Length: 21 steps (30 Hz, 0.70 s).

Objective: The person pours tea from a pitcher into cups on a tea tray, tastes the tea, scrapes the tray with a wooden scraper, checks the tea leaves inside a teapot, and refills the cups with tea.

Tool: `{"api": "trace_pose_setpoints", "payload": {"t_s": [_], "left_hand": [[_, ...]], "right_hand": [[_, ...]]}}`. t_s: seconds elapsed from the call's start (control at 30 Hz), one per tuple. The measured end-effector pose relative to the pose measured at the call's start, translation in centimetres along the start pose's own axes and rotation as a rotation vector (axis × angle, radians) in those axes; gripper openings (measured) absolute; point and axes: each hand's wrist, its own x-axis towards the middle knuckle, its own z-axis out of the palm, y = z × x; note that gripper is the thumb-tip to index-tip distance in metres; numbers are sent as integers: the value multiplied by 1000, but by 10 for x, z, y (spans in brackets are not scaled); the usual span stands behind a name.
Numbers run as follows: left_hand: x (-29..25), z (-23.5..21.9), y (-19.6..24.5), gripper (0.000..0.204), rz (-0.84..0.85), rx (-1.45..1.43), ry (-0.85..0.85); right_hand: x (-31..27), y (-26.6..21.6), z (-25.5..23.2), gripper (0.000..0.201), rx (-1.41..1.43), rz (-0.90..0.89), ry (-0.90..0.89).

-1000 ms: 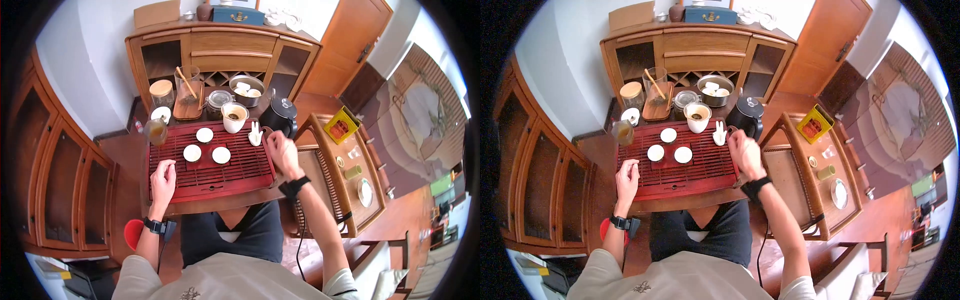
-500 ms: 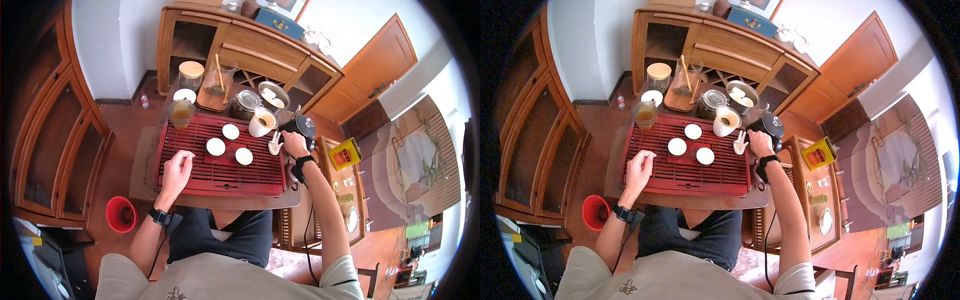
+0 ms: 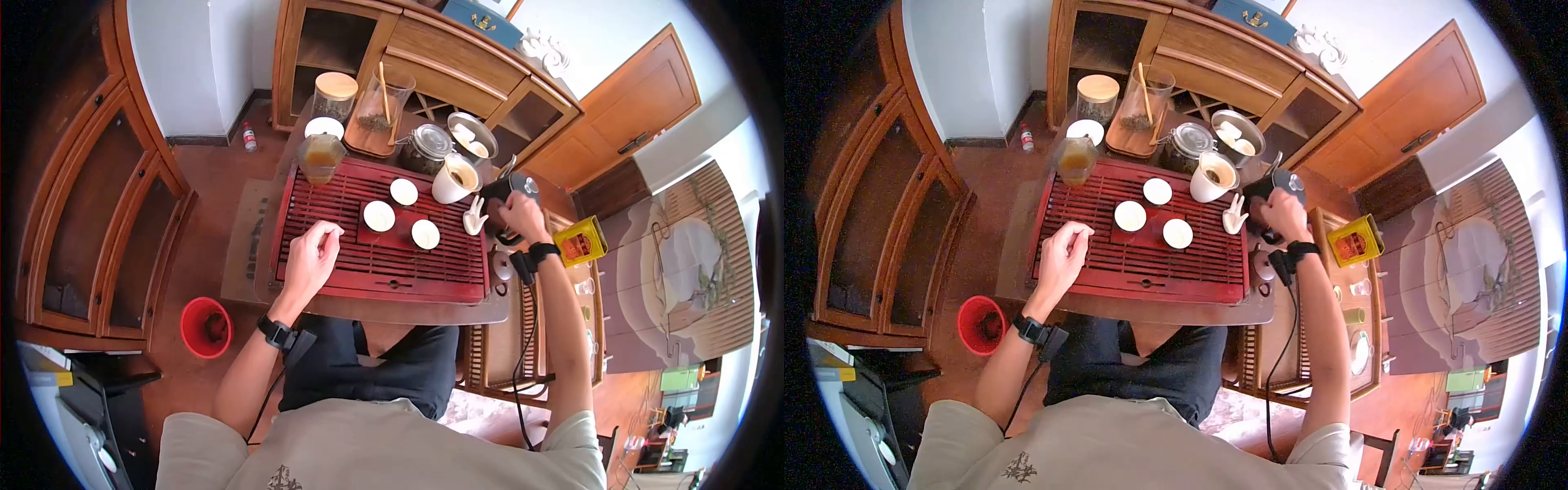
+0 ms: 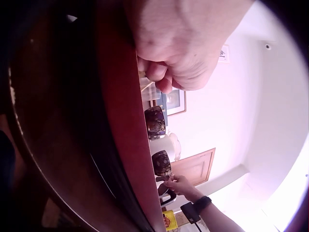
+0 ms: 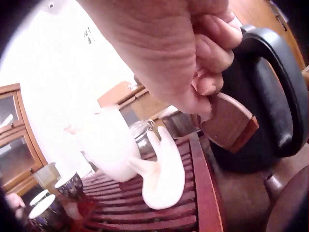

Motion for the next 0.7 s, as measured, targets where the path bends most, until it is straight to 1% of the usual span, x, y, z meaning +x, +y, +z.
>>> {"api": "trace_pose_setpoints", "payload": {"t_s": [0.03, 0.07, 0.13, 0.17, 0.23, 0.27, 0.3, 0.37, 0.4, 0.43, 0.53, 0.7], "left_hand": [[-1, 1, 1, 12, 8, -22, 11], [-1, -2, 2, 13, 13, 20, -12], [-1, -2, -1, 10, -2, 3, 9], [-1, -1, -2, 7, -20, -14, 25], [-1, 0, -1, 9, 12, -14, 66], [-2, 1, -2, 10, -2, -6, 71], [-1, 0, -2, 10, -8, 6, 83], [-1, -1, -3, 11, -6, 29, 89], [-1, -1, -5, 13, -3, 27, 88], [-1, -1, -6, 16, -1, 27, 86], [-1, 0, -9, 16, 10, 42, 98], [1, 0, -12, 15, 48, 85, 101]], "right_hand": [[-5, -3, -13, 25, 45, 34, 36], [-7, -3, -17, 25, 45, 34, 38], [-13, 2, -15, 25, 162, 27, 166], [-16, 4, -11, 25, 157, 31, 158], [-26, 3, 1, 24, 240, 30, 165], [-32, 0, 8, 24, 224, 8, 166], [-39, -7, 8, 24, 213, -50, 174], [-49, -23, 8, 25, 236, -45, 142], [-50, -26, 13, 25, 221, -67, 160], [-51, -27, 15, 25, 229, -67, 163], [-55, -30, 19, 23, 145, -160, 194], [-60, -35, 15, 22, 137, -181, 229]]}}
